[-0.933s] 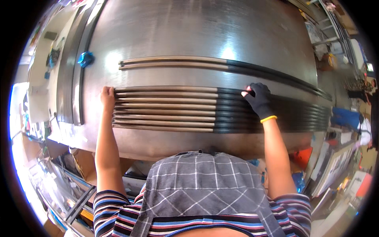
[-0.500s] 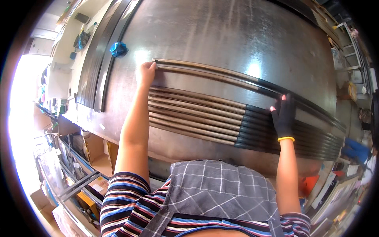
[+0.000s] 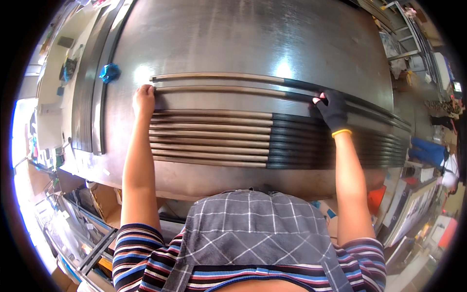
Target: The person arranges long wooden rods on a large metal table, then applies a dark coating to them using a brush. The person also handles a black flexible strip and a white rectangular piece, placing them on the rods.
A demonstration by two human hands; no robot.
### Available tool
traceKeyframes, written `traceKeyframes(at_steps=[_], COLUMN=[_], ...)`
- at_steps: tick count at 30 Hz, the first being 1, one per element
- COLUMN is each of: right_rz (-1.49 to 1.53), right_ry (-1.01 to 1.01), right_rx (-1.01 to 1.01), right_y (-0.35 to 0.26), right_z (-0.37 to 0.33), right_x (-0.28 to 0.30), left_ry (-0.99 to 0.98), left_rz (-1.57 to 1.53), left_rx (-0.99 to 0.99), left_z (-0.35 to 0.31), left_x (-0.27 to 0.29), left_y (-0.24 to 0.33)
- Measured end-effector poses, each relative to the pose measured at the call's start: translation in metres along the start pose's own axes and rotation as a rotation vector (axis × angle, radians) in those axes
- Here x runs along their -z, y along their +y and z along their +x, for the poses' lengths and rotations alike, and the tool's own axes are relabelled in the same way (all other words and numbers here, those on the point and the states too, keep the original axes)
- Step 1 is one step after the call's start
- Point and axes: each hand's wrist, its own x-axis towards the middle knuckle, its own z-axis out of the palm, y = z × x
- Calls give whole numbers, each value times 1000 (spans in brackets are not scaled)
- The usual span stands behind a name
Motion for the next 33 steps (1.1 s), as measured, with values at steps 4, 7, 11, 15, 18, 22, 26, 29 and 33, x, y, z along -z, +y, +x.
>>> traceKeyframes(at_steps=[4,7,11,15,18,22,26,29,33], right_rz=[31,27,26,74,66,110,110,109,95], right_ry=[-27,5,-14,-26,6,33,-4,-18,13], right_rx=[48,60,55,55,97,159,134,107,120], right_y=[-9,-10,-15,-16,-19,-8,-6,-9,-10], right_z=[-13,-21,-26,-31,-31,-36,-37,-33,-35], right_x=[-5,-14,-11,-12,-12,-21,-19,-21,-22], left_ry=[4,-15,-45,-43,20,108,115,127,140], left_rz=[62,84,77,26,-12,-20,1,35,-32], left_rx=[-22,8,-8,-2,-46,-149,-117,-71,-44], left_z=[-7,-11,-15,-19,-25,-32,-39,-40,-41], left_x=[12,17,15,10,8,0,11,17,11], left_y=[-10,-21,-37,-56,-62,-68,-36,-21,-37])
